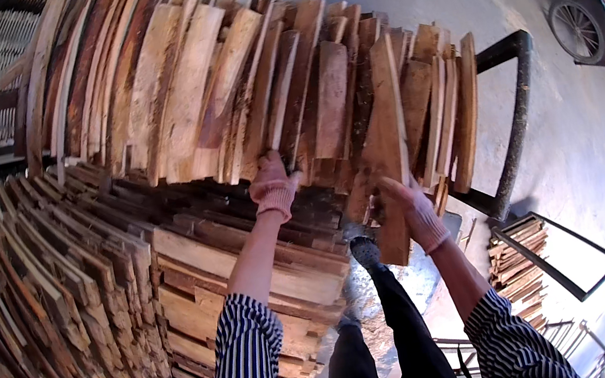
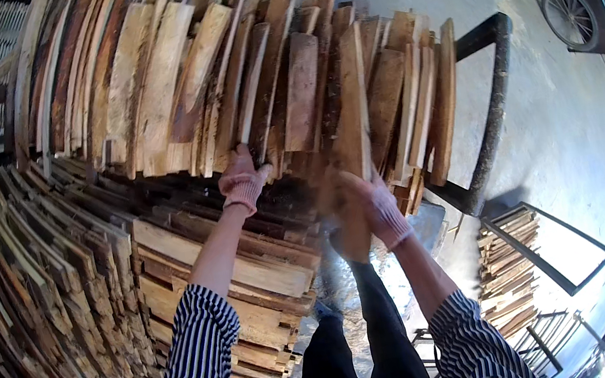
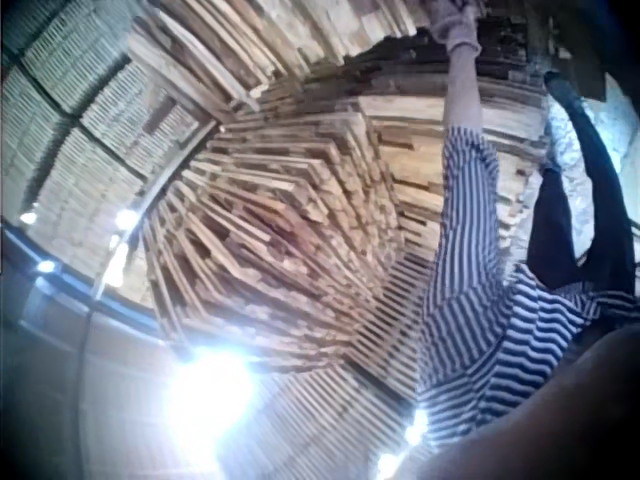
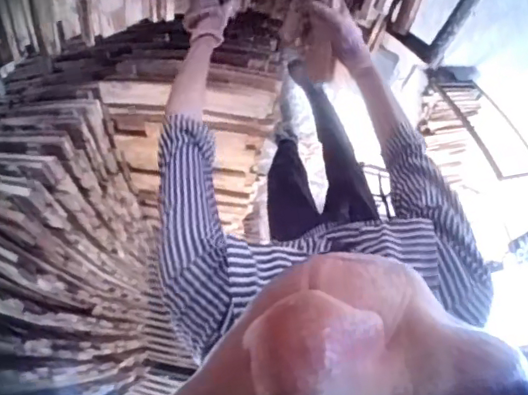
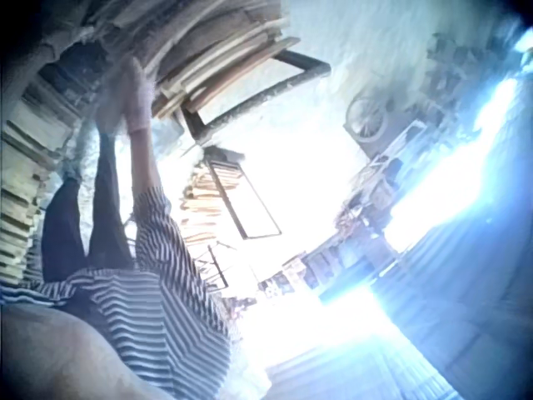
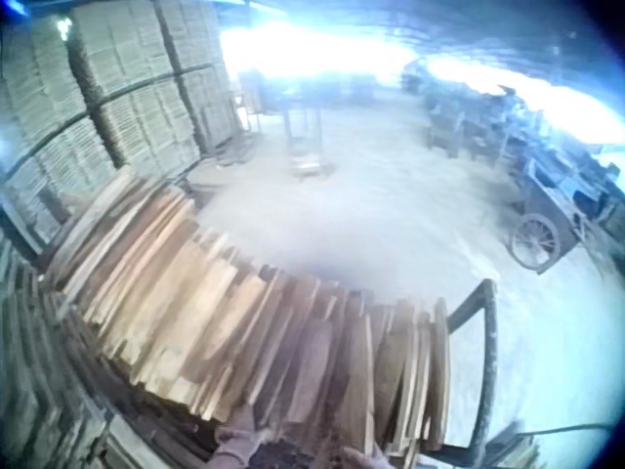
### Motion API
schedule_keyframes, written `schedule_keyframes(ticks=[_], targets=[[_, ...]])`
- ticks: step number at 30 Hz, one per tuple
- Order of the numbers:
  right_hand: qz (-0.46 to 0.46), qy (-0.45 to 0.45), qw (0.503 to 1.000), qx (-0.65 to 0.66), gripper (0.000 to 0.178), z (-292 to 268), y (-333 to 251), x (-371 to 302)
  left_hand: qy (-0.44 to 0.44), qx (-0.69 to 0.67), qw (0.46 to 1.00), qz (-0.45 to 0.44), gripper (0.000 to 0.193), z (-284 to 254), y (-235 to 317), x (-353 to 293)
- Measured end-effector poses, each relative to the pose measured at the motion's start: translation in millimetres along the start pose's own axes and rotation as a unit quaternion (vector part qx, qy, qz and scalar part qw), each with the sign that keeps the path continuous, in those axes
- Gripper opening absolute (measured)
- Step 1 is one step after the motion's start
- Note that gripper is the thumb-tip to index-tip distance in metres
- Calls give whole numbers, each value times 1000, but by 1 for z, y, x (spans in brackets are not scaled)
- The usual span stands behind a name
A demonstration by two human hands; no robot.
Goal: The person repeatedly picks up wooden planks from a large pile and stacks them onto a metal rack. The person handles the planks one by one, arranging them vertically on the rack to form a neat stack.
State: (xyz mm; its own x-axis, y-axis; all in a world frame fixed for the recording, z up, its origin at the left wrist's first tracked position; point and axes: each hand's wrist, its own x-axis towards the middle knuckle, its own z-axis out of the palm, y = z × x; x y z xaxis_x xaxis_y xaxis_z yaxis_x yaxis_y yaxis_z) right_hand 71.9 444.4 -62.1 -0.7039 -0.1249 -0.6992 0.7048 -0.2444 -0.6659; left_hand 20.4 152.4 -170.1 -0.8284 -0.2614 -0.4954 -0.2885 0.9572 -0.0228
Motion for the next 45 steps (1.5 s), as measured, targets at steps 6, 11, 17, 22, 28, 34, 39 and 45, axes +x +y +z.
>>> schedule_keyframes(ticks=[6,11,17,22,28,34,39,45], targets=[[-17,-30,998,-43,83,0,3,-10,11,23,1000,-5,42,-37,-8,-6],[-27,-9,995,-97,105,41,-5,19,-164,-352,914,113,33,-85,11,-117],[-34,-112,993,13,94,47,2,24,-238,-323,862,311,53,-43,23,-202],[16,-133,986,101,91,-34,44,-30,-121,-425,887,137,79,19,-5,-143],[38,-39,984,169,81,-78,99,-77,54,10,998,-25,88,23,45,-33],[45,27,998,35,87,-80,83,-86,63,47,997,18,94,34,34,-11],[25,9,999,-30,120,-47,62,-119,-174,-536,823,68,97,14,18,-57],[15,-90,939,-332,122,2,53,-163,-302,-765,555,-121,76,-16,63,-201]])
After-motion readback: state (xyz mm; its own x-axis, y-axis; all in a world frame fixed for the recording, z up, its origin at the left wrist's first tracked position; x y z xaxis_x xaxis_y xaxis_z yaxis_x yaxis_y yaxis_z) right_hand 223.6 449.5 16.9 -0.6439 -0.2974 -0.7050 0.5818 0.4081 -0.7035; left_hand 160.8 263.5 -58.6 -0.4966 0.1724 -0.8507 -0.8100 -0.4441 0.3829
